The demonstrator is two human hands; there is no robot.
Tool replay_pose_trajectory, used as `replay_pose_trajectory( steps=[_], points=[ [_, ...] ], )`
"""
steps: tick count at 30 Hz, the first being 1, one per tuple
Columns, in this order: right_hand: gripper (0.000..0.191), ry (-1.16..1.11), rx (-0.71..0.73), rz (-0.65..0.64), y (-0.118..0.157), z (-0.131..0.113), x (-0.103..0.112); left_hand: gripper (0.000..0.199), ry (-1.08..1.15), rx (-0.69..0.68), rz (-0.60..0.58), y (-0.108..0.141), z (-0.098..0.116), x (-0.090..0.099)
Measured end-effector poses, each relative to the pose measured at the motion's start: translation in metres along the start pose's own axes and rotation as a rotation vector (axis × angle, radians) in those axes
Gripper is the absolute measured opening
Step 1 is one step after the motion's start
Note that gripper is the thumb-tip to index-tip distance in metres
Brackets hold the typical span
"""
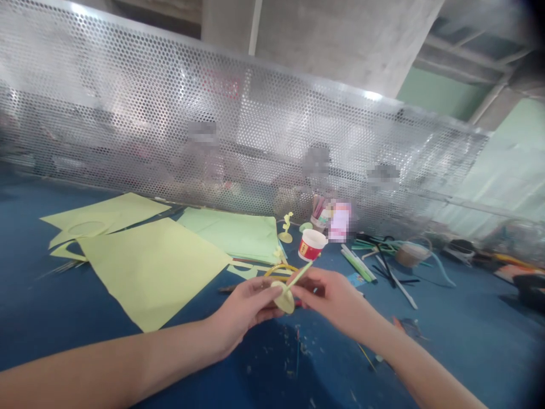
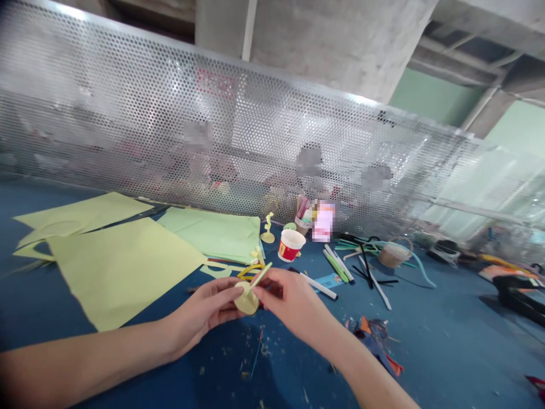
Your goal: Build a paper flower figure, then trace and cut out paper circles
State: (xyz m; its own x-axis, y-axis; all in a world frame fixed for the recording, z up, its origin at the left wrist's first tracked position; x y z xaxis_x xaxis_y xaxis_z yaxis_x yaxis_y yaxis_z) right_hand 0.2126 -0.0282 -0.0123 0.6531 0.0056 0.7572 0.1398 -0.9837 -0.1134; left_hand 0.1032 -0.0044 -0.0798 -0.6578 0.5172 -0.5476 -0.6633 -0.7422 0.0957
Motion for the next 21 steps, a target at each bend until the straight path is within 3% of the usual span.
replay_pose_trajectory(
  steps=[4,11,21],
  points=[
    [0.018,0.074,-0.022,0.021,0.008,-0.001,-0.002,0.027,-0.062,0.018,0.013,-0.002,-0.005,0.000],
    [0.022,-0.011,-0.059,-0.030,0.009,0.017,-0.007,0.032,-0.155,0.035,-0.003,-0.005,-0.009,0.000],
    [0.016,0.022,-0.019,-0.021,0.010,0.012,-0.011,0.038,-0.210,0.007,-0.073,-0.005,-0.010,-0.002]
  ],
)
Point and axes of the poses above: each hand's wrist, its own y-axis away from the middle knuckle, its own x-axis out of the back of the hand, z = x × y, the point moved 8 cm from there along -y, towards the middle knuckle, and after that the axes turned 5 degrees about y, right-handed, at the moved point
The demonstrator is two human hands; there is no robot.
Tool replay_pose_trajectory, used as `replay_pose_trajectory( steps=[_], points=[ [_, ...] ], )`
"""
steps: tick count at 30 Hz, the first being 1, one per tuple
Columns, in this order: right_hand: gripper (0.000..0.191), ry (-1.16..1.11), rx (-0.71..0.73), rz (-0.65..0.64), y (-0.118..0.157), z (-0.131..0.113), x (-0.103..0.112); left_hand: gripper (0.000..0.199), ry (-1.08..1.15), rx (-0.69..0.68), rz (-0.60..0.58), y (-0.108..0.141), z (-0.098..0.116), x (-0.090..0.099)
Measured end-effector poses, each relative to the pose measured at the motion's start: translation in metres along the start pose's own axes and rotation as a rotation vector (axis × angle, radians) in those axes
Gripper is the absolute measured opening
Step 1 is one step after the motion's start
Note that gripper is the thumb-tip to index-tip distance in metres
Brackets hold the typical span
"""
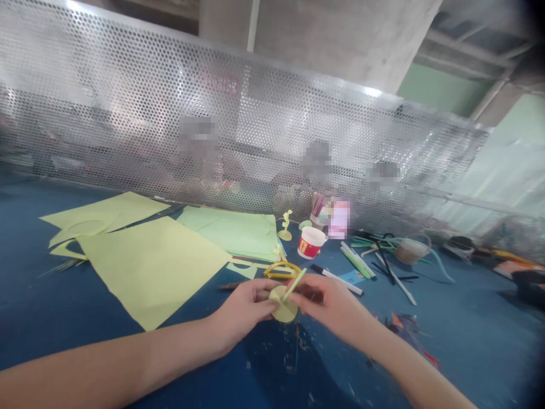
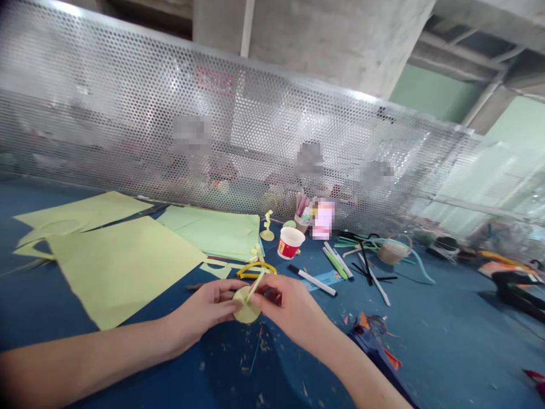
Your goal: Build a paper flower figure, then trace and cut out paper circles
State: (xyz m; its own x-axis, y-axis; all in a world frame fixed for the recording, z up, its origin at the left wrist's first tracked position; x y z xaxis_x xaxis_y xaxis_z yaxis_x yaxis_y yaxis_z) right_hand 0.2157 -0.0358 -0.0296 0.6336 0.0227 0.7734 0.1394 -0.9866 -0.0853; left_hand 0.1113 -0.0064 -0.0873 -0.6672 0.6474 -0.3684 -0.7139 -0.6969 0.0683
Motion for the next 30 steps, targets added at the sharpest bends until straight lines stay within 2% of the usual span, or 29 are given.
replay_pose_trajectory(
  steps=[12,16,19,23,26,30],
  points=[
    [0.018,-0.015,0.027,0.003,0.002,-0.010,-0.002,0.034,0.016,0.002,-0.004,0.005,0.003,-0.002],
    [0.021,-0.050,0.010,-0.021,0.003,-0.008,0.002,0.032,0.034,-0.022,0.047,0.006,0.005,0.001],
    [0.019,-0.058,0.048,-0.077,0.005,-0.009,0.000,0.026,-0.119,-0.165,0.097,0.009,0.017,0.004],
    [0.014,0.020,0.080,-0.138,0.007,-0.006,-0.012,0.021,-0.481,-0.349,0.153,0.020,0.036,0.002],
    [0.011,0.109,0.079,-0.112,0.007,-0.004,-0.019,0.018,-0.603,-0.369,0.133,0.022,0.040,-0.003],
    [0.012,0.134,0.056,-0.135,0.008,-0.005,-0.023,0.007,-0.612,-0.375,0.105,0.021,0.037,-0.005]
  ],
)
Point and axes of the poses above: each hand's wrist, its own y-axis away from the middle knuckle, its own x-axis out of the back of the hand, z = x × y, the point moved 8 cm from there along -y, towards the middle knuckle, and after that the axes turned 5 degrees about y, right-handed, at the moved point
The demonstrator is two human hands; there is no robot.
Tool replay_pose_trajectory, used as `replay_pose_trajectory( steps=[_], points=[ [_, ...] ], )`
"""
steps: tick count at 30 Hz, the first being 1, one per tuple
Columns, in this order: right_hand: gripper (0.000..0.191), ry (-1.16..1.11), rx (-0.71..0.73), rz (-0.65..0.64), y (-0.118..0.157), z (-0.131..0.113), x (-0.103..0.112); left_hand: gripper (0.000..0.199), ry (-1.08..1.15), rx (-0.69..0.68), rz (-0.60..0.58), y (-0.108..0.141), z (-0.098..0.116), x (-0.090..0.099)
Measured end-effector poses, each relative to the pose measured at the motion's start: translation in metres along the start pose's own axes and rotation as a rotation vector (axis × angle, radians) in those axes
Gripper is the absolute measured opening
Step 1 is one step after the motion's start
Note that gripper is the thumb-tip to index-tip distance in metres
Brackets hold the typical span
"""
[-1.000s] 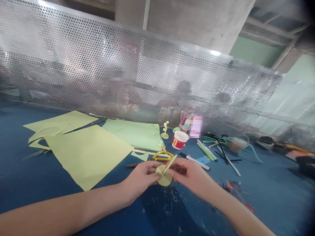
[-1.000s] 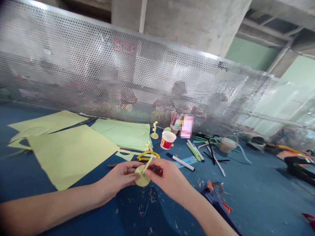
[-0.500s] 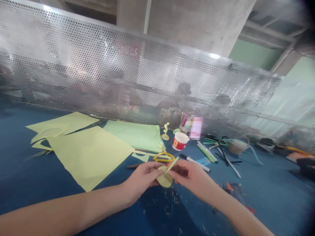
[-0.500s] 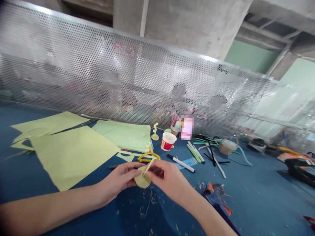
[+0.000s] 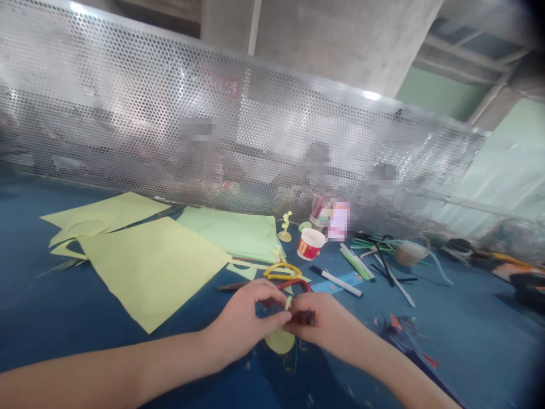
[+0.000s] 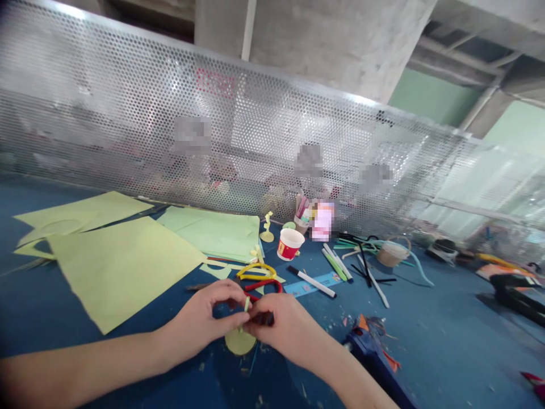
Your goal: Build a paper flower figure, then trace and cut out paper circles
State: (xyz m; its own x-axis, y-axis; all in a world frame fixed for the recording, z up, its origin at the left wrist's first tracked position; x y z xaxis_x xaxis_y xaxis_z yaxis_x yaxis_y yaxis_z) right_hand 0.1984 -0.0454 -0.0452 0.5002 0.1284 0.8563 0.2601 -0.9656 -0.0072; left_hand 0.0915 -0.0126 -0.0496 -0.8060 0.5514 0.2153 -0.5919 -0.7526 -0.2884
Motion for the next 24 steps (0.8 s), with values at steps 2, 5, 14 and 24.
replay_pose_trajectory(
  steps=[2,5,14,24],
  points=[
    [0.012,-0.033,-0.012,-0.048,0.000,0.000,0.003,0.006,0.005,0.006,-0.002,0.000,-0.003,-0.001],
    [0.016,0.001,-0.050,-0.029,-0.005,0.011,0.020,0.011,0.009,0.052,-0.016,0.001,-0.008,-0.003],
    [0.026,0.219,-0.172,0.222,-0.041,0.073,0.055,0.014,-0.099,0.080,-0.102,0.002,-0.005,-0.010],
    [0.013,0.276,-0.243,0.184,-0.072,0.081,0.040,0.013,-0.169,-0.085,-0.152,0.005,0.014,-0.016]
  ],
)
Point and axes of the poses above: each hand's wrist, its own y-axis away from the middle knuckle, its own x-axis out of the back of the hand, z = x × y, the point moved 8 cm from there along -y, towards the middle knuckle, and after that the axes turned 5 degrees about y, right-handed, at the moved point
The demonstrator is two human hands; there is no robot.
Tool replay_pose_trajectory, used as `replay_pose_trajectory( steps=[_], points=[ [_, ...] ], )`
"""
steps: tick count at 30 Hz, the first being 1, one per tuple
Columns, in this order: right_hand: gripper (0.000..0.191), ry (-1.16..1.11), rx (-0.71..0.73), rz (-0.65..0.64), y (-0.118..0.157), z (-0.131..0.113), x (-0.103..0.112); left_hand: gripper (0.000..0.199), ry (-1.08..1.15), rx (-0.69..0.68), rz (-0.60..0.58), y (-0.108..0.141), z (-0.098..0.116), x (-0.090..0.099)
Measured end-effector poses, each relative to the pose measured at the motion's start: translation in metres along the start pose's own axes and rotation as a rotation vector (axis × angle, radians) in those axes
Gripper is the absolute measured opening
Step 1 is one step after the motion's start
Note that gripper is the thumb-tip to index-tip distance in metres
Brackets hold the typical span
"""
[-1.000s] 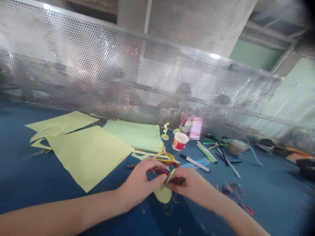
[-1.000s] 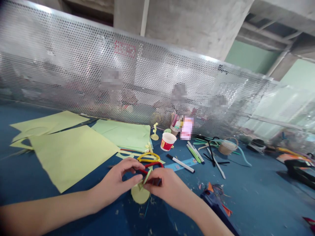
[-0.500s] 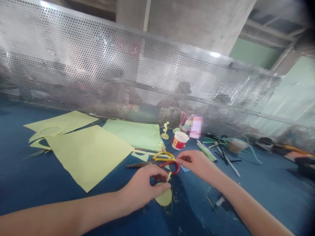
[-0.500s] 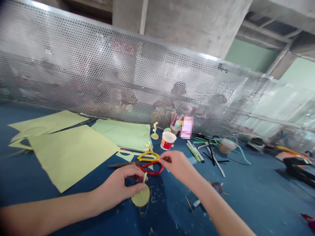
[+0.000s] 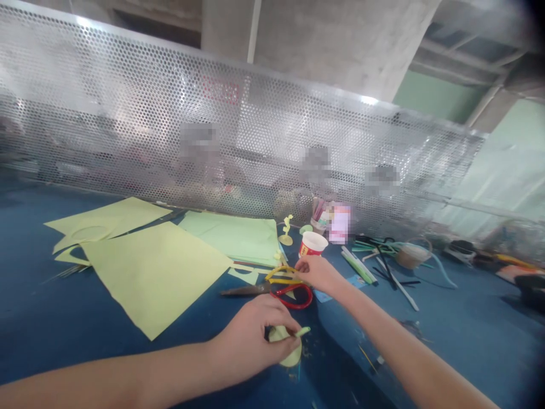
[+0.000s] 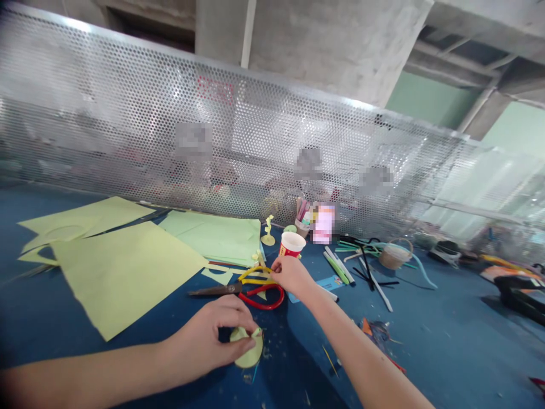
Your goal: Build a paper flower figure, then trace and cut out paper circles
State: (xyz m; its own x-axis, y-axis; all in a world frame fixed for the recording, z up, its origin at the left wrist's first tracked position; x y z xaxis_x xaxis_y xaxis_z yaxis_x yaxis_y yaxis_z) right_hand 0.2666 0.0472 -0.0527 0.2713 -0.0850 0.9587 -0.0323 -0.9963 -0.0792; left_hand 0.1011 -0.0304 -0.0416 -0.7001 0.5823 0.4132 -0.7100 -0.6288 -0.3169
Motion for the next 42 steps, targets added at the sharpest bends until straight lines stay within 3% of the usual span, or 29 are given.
replay_pose_trajectory(
  steps=[5,13,18,21,25,29,34,38,42],
  points=[
    [0.014,0.041,-0.056,0.010,-0.005,0.003,0.002,0.012,-0.019,-0.032,0.041,0.000,0.000,0.004],
    [0.006,0.080,0.022,-0.038,-0.002,-0.014,0.007,0.018,-0.040,-0.068,0.002,0.003,0.007,0.006],
    [0.016,0.015,0.219,0.022,-0.006,-0.073,0.014,0.018,-0.067,-0.101,-0.006,0.005,0.009,0.006],
    [0.018,-0.017,0.336,0.001,-0.014,-0.111,0.002,0.020,-0.082,-0.123,-0.002,0.006,0.009,0.007],
    [0.017,-0.012,0.373,-0.038,-0.031,-0.135,-0.021,0.022,-0.087,-0.129,0.021,0.009,0.009,0.010],
    [0.013,-0.009,0.379,-0.098,-0.042,-0.137,-0.038,0.024,-0.068,-0.115,0.013,0.010,0.007,0.012],
    [0.024,-0.033,0.408,-0.180,-0.039,-0.136,-0.047,0.027,-0.058,-0.096,0.015,0.008,0.004,0.014],
    [0.015,-0.140,0.404,-0.133,-0.033,-0.135,-0.042,0.022,-0.082,-0.067,0.025,0.006,0.003,0.014],
    [0.007,-0.333,0.363,-0.045,-0.031,-0.128,-0.023,0.020,-0.053,-0.058,0.028,0.005,0.004,0.014]
  ],
)
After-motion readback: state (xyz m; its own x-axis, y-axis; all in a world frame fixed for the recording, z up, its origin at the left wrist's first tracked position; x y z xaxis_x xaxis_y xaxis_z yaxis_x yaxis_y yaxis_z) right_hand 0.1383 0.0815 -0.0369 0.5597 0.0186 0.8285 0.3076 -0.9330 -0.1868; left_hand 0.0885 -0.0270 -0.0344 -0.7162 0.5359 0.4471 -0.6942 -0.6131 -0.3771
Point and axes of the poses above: each hand's wrist, its own y-axis away from the middle knuckle, its own x-axis out of the back of the hand, z = x × y, the point moved 8 cm from there along -y, towards the middle knuckle, and after that the axes turned 5 degrees about y, right-handed, at the moved point
